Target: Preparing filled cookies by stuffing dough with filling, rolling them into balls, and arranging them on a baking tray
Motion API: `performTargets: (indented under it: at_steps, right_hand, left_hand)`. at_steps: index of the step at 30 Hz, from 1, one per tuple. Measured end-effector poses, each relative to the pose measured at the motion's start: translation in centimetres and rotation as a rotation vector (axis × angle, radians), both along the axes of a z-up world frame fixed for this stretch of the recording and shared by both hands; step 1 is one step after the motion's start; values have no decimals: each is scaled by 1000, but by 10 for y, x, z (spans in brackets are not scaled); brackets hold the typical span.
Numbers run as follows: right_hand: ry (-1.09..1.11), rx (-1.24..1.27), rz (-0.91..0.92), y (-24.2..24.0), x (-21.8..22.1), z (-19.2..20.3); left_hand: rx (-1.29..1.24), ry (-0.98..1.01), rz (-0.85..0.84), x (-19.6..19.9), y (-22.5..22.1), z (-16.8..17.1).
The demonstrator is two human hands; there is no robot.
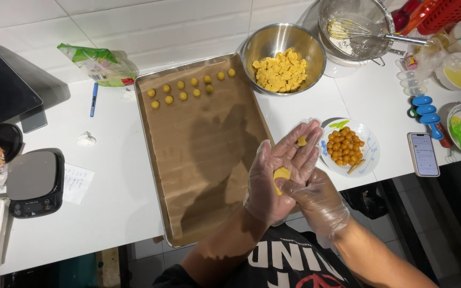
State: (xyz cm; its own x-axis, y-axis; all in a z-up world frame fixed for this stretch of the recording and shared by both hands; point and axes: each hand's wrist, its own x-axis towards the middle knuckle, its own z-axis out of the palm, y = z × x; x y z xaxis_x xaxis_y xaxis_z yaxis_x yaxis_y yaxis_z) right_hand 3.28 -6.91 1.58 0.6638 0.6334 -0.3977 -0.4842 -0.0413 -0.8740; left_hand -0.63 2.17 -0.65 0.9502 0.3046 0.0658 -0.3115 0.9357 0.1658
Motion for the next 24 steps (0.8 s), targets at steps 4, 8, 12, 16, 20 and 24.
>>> performTargets:
  at_steps: [4, 8, 12, 16, 20, 24]
  right_hand:
    - [82, -40, 28, 5, 5, 14]
    - [84, -131, -24, 7, 11, 10]
    - [-405, -216, 183, 1, 27, -1]
    - [-204, -208, 192, -2, 39, -1]
    - [-373, 47, 152, -12, 49, -39]
    - [-152, 199, 119, -56, 96, -49]
  left_hand:
    - [-54, -45, -44, 0, 7, -4]
    - [13, -97, -42, 2, 7, -7]
    - [-85, -39, -32, 11, 7, 0]
    - [-54, -69, -51, 23, 6, -5]
    - [-64, -12, 11, 41, -6, -16]
    - [13, -8, -3, 51, -14, -29]
